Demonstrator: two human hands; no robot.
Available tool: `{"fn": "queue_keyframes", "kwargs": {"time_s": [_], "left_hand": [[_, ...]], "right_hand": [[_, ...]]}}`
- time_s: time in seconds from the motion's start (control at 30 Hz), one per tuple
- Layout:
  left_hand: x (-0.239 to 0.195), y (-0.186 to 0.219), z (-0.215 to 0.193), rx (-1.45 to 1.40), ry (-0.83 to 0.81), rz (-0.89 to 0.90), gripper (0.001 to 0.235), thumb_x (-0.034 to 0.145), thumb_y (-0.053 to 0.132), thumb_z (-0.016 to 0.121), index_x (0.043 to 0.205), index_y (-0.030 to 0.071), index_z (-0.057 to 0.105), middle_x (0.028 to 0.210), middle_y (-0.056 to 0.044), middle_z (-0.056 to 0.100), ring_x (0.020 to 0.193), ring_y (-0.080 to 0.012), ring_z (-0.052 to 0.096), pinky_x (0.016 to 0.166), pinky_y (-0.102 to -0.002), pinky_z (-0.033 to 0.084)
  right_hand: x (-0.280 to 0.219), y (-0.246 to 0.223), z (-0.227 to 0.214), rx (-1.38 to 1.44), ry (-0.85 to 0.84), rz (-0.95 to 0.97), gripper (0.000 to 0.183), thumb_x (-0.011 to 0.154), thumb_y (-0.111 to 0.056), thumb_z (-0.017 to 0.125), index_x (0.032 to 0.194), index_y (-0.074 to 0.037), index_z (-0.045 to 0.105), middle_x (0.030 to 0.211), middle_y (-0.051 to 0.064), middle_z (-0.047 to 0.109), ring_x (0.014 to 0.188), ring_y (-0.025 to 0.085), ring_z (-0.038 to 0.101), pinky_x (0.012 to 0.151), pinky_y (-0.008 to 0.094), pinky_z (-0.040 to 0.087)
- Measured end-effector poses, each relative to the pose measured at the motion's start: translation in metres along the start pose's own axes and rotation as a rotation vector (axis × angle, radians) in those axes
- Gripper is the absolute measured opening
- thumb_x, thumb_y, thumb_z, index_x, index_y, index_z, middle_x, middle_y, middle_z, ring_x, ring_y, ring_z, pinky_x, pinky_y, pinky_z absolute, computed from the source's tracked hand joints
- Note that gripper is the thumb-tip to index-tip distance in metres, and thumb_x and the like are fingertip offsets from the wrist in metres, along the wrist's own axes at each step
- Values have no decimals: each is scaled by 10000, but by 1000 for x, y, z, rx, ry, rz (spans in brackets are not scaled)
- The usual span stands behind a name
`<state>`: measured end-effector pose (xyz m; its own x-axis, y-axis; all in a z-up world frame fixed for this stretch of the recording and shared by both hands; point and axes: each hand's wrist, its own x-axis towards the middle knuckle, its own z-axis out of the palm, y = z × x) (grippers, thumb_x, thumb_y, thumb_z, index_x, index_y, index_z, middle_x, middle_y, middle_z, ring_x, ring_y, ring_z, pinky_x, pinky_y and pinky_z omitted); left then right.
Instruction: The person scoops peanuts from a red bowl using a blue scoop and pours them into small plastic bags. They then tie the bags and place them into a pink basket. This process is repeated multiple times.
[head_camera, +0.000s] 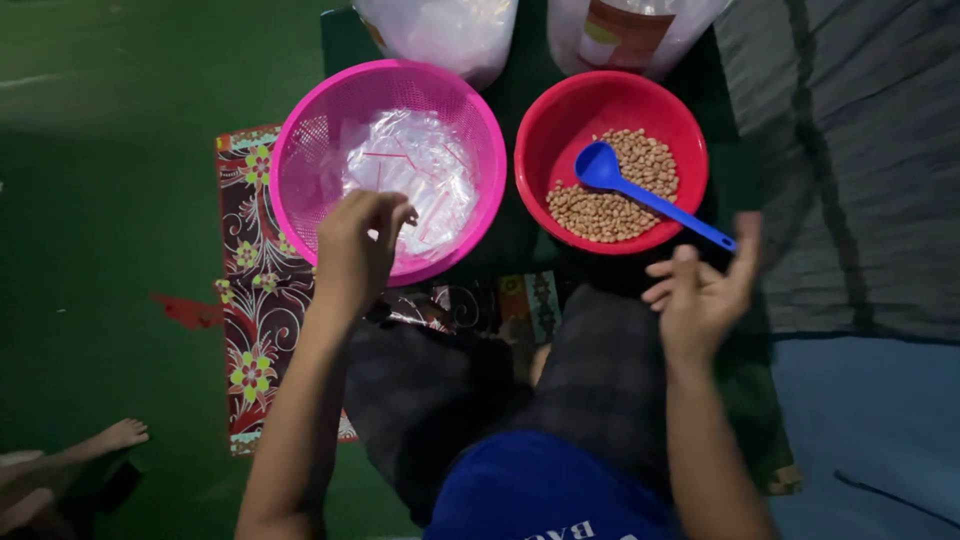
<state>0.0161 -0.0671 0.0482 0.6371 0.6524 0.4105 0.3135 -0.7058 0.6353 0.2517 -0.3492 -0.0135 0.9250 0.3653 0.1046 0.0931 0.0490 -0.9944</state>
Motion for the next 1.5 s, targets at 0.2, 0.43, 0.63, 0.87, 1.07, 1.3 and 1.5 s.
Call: {"fn": "queue_keyframes", "kwargs": {"time_s": [0.2, 0.43, 0.63, 0.87, 1.07, 1.3, 1.5], "left_hand": [[-29, 73, -24, -67, -381, 193, 449, 796, -51, 654, 1228, 57, 715, 1017, -166, 688, 905, -328, 699, 773, -389, 570], [-69, 66, 2, -183, -418, 85, 453, 827, 0, 721, 1274, 45, 664, 947, -122, 694, 865, -307, 700, 752, -384, 557], [-96, 45, 22, -232, -306, 95, 206, 806, 28, 818, 988, 79, 739, 911, -101, 678, 822, -276, 700, 720, -348, 554], [-121, 26, 36, -248, -442, -74, 265, 751, -33, 735, 1000, 52, 774, 823, -127, 630, 774, -290, 684, 681, -343, 537], [-127, 21, 45, -340, -370, -246, 463, 779, 202, 850, 1179, 49, 673, 986, -136, 716, 847, -307, 728, 712, -346, 562], [-207, -96, 75, 557, -490, -348, 637, 757, 463, 783, 1287, 145, 631, 1365, -154, 566, 1338, -341, 476, 1050, -534, 420], [-253, -133, 87, 533, -158, -337, 459, 814, 474, 715, 1170, 185, 698, 1400, -86, 572, 1415, -304, 437, 1160, -680, 260]], "right_hand": [[-43, -53, 57, -276, -422, -493, 488, 810, -133, 835, 1243, -11, 648, 1200, 152, 696, 1070, 248, 696, 829, 314, 596], [-63, -25, 84, -197, -705, -606, 155, 815, -10, 759, 950, -58, 700, 1030, 83, 739, 1022, 258, 726, 898, 355, 584], [-71, -22, 85, -131, -683, -508, 112, 833, -32, 798, 916, -30, 723, 914, 80, 738, 868, 251, 720, 782, 346, 569], [-71, -13, 78, -166, -771, -548, 98, 799, -20, 804, 837, -60, 723, 843, 73, 741, 807, 248, 723, 723, 347, 550], [-41, 12, 61, -150, -706, -264, 26, 862, -57, 749, 874, -46, 729, 833, 54, 741, 746, 168, 684, 689, 300, 551], [66, -65, 4, 367, -40, -395, 128, 1102, -59, 683, 1173, -77, 578, 1013, 149, 708, 794, 196, 670, 692, 336, 568], [248, -65, -46, -106, -50, -1020, 206, 1225, -187, 485, 1239, -24, 611, 1139, 159, 684, 899, 256, 676, 779, 376, 585]]}}
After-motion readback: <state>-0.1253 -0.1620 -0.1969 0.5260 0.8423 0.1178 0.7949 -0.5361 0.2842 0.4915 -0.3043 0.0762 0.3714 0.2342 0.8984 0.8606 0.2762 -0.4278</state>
